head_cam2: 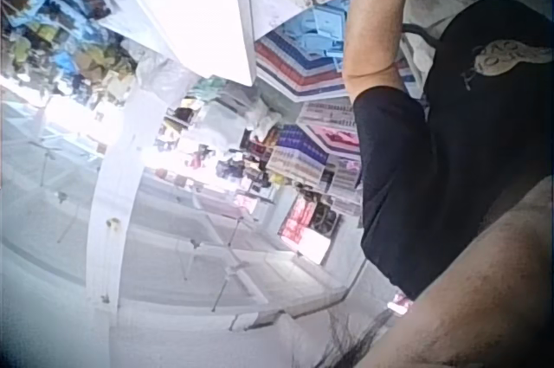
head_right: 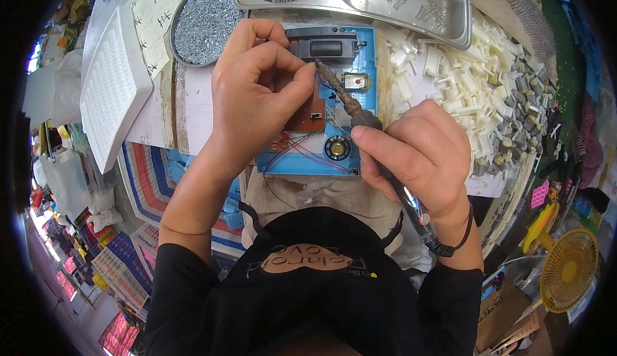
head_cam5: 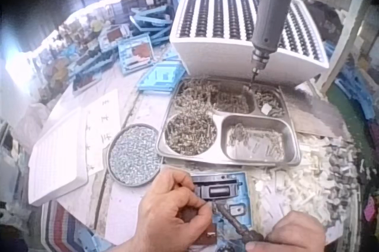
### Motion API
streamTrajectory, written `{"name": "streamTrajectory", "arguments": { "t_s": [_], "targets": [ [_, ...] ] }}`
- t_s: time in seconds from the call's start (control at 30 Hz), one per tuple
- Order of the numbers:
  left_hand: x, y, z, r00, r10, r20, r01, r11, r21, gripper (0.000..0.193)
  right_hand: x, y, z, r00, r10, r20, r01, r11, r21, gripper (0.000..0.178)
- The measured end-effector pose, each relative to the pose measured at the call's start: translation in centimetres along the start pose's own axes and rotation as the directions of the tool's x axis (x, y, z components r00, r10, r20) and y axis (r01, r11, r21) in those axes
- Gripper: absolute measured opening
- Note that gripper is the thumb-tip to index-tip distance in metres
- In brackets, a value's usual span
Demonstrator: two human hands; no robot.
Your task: Assembling a blue electronic device, including soldering wires to a circuit board and speaker, and driving screws into the plastic casing.
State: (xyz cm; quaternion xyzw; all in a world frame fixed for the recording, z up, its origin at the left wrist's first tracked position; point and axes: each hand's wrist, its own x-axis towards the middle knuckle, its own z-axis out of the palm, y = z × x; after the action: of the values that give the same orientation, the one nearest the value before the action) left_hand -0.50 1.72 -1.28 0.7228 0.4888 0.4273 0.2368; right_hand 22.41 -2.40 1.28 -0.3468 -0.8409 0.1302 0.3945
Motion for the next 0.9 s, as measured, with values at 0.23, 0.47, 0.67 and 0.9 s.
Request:
{"name": "streamTrajectory", "arguments": {
  "t_s": [0.23, 0.47, 0.67, 0.9],
  "targets": [
    [-0.1, 0.3, -0.1, 0.999, -0.041, 0.016, 0.041, 0.999, 0.005, 0.009, -0.1, -0.3, -0.6, 0.999, 0.045, -0.011, -0.044, 0.998, 0.043, 0.047],
    [0.0, 0.4, 0.0, 1.000, -0.013, -0.005, 0.013, 0.999, 0.036, 0.009, -0.3, -0.2, -1.3, 0.996, 0.078, -0.031, -0.075, 0.994, 0.082, 0.040],
    [0.0, 0.4, 0.3, 1.000, 0.003, -0.027, -0.001, 0.998, 0.055, 0.010, -0.6, 0.1, -1.2, 0.996, 0.075, -0.043, -0.071, 0.992, 0.104, 0.038],
    [-0.1, 0.5, 0.0, 1.000, 0.005, -0.004, -0.005, 0.993, 0.115, 0.010, -0.6, 0.5, -1.3, 0.997, 0.074, -0.033, -0.070, 0.993, 0.100, 0.039]
  ]
}}
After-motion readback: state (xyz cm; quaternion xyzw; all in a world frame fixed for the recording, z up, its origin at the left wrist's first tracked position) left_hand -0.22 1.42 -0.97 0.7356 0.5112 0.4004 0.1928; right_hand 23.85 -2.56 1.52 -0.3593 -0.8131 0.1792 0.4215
